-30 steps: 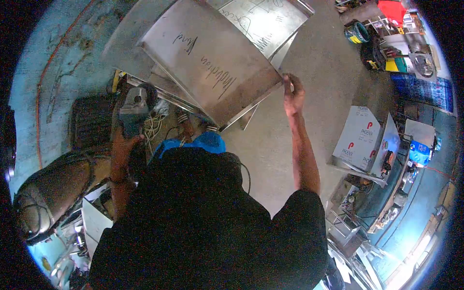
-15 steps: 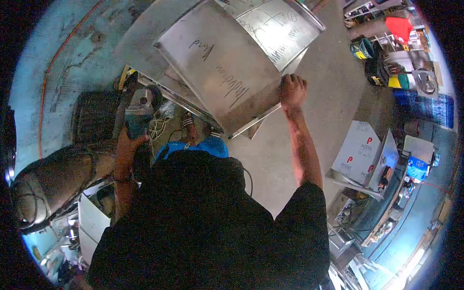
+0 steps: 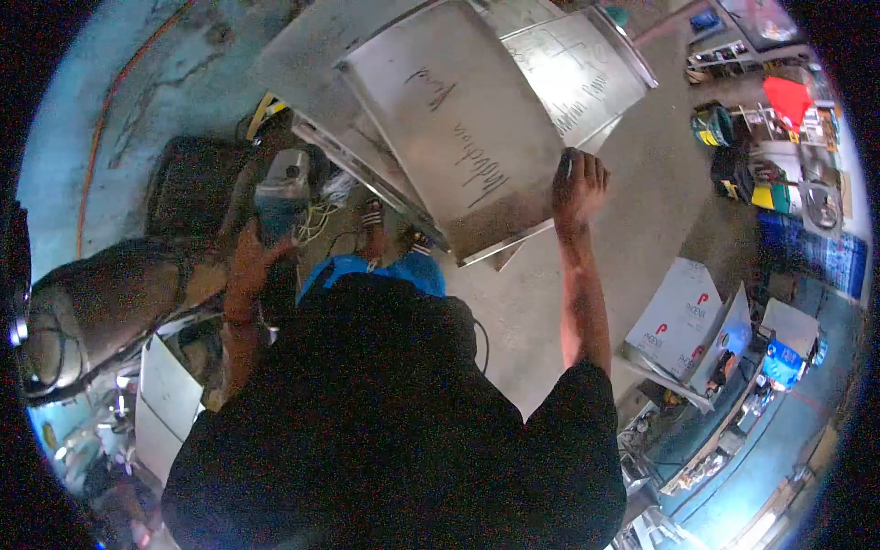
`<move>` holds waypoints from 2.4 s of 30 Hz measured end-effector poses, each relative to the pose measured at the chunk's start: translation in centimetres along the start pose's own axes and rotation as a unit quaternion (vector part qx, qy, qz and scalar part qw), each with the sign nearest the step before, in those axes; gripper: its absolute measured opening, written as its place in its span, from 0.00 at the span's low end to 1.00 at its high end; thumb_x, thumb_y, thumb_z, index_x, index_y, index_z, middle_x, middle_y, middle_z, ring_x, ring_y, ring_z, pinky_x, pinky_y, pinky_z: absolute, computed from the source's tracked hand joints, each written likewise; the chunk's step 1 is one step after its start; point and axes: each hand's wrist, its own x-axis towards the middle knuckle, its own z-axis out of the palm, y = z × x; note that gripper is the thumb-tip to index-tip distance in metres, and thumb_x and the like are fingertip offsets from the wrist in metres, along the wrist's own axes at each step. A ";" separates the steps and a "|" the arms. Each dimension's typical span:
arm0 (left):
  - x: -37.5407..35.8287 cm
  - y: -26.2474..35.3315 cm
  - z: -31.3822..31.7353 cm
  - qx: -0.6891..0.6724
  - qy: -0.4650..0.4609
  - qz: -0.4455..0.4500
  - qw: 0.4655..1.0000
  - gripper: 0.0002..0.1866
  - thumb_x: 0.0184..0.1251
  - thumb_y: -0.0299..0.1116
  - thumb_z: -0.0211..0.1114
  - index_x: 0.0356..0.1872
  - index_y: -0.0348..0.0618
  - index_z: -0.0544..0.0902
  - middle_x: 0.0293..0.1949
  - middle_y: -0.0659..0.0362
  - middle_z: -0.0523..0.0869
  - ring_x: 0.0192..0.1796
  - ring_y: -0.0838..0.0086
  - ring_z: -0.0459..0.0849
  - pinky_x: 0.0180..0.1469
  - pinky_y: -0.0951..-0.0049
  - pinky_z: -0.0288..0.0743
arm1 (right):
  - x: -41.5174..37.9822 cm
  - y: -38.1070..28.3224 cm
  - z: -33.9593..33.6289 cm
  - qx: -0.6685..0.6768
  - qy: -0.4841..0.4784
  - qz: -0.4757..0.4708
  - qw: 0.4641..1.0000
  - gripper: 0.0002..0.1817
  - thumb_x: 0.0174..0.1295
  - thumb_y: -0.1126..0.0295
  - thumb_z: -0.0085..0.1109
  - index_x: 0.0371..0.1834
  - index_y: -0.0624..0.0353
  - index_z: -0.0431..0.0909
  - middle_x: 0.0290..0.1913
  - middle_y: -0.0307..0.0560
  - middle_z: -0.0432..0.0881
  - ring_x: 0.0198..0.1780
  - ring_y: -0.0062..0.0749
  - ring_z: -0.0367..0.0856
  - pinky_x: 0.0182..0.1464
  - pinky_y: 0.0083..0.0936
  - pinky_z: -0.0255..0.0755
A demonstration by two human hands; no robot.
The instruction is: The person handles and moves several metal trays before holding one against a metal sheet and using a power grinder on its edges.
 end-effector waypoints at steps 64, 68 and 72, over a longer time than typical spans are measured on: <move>2.8 -1.1 0.3 -0.032 -0.072 -0.043 0.996 0.39 0.51 0.39 0.75 0.63 0.32 0.71 0.49 0.46 0.83 0.47 0.59 0.85 0.54 0.62 0.75 | -3.0 -1.8 -1.0 0.251 -0.640 -0.008 0.726 0.14 0.50 0.62 0.71 0.31 0.62 0.83 0.30 0.52 0.82 0.34 0.43 0.80 0.39 0.40 0.73; 3.1 -0.7 0.1 -0.036 -0.102 -0.054 0.993 0.37 0.51 0.38 0.75 0.62 0.33 0.72 0.50 0.46 0.83 0.45 0.61 0.85 0.53 0.62 0.76 | -2.7 -1.9 -1.0 0.258 -0.629 -0.041 0.732 0.14 0.53 0.61 0.69 0.33 0.61 0.83 0.33 0.53 0.83 0.37 0.43 0.82 0.40 0.40 0.73; 2.6 0.6 0.1 0.015 -0.061 -0.008 0.998 0.37 0.51 0.38 0.74 0.62 0.33 0.72 0.52 0.45 0.82 0.47 0.59 0.84 0.55 0.61 0.75 | -3.3 -1.7 -0.6 0.265 -0.591 -0.026 0.762 0.14 0.54 0.60 0.67 0.34 0.61 0.83 0.34 0.54 0.84 0.38 0.47 0.83 0.41 0.41 0.74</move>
